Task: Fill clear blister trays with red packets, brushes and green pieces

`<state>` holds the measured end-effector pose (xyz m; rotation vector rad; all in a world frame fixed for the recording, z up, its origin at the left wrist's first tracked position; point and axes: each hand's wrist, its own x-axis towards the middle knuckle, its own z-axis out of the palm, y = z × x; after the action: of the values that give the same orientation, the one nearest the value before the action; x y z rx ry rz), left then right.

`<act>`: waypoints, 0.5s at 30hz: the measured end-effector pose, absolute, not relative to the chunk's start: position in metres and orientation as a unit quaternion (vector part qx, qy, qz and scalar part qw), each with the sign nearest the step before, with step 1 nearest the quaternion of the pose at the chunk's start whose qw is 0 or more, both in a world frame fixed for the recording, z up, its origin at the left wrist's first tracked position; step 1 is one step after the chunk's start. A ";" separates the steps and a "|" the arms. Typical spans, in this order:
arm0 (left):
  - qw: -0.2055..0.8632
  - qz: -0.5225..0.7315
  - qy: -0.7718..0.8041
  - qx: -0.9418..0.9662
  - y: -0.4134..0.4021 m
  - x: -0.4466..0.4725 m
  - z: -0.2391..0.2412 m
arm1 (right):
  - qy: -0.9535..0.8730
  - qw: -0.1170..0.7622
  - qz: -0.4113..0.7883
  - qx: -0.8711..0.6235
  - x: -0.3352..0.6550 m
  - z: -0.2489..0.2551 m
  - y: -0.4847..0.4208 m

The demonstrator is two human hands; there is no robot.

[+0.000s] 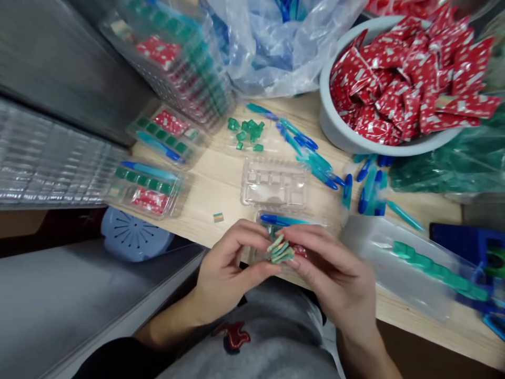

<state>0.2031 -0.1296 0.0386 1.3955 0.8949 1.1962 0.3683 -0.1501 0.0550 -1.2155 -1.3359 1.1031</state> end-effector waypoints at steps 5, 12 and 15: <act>0.476 0.480 0.377 0.633 -0.132 0.197 0.035 | -0.405 0.538 0.547 -0.497 0.359 0.046 -0.155; 0.443 0.458 0.401 0.658 -0.135 0.190 0.034 | -0.283 0.569 0.619 -0.461 0.344 0.037 -0.161; 0.436 0.466 0.405 0.655 -0.139 0.191 0.030 | -0.263 0.568 0.627 -0.464 0.338 0.034 -0.163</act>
<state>0.1908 -0.1389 0.0304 1.6287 1.0078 1.1608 0.3385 -0.1629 0.0342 -1.0897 -0.6179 1.4735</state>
